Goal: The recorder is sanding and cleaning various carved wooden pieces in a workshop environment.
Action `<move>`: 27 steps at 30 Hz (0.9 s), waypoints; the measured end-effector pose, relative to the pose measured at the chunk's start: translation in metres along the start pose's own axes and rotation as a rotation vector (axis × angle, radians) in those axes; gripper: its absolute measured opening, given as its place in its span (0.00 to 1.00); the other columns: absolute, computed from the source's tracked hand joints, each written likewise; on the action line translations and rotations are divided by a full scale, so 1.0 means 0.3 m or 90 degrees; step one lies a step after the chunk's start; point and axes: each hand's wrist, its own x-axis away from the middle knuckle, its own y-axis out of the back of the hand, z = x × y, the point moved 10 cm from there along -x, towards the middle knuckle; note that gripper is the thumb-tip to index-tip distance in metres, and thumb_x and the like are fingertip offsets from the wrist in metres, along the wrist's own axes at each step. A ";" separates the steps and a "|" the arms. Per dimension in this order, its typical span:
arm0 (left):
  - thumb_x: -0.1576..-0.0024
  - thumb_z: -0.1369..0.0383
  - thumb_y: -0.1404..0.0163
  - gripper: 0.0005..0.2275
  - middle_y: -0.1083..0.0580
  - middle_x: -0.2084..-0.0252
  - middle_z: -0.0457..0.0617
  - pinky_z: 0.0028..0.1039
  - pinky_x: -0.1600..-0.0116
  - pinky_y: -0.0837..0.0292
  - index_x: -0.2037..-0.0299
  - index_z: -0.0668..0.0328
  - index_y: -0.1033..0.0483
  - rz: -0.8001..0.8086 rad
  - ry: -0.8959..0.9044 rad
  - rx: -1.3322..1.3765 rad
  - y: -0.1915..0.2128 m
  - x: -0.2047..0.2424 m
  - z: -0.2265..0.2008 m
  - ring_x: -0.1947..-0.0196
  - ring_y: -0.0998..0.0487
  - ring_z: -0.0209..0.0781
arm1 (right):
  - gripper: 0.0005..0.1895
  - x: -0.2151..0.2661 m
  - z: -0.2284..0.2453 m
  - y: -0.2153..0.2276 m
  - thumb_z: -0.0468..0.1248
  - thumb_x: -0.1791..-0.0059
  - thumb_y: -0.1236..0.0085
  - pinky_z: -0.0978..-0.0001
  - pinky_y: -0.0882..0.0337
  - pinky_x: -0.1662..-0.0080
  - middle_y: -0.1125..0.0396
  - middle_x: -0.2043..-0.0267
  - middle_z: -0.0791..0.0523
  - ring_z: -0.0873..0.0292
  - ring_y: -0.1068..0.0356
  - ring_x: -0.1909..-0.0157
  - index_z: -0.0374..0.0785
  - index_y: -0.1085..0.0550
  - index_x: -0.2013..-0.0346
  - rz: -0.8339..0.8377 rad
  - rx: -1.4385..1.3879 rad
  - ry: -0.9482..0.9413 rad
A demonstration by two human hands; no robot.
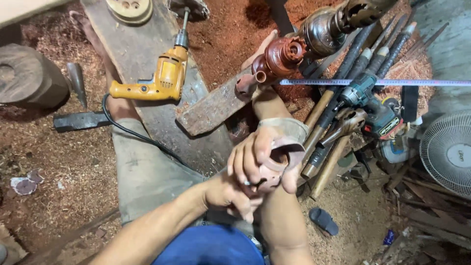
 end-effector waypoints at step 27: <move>0.43 0.74 0.52 0.11 0.21 0.62 0.64 0.58 0.55 0.32 0.52 0.60 0.23 -0.713 -0.181 -0.619 0.441 -0.100 -0.169 0.61 0.22 0.70 | 0.29 -0.085 0.019 0.013 0.30 0.56 0.28 0.70 0.29 0.54 0.34 0.59 0.58 0.64 0.33 0.58 0.35 0.33 0.45 -0.394 0.386 0.258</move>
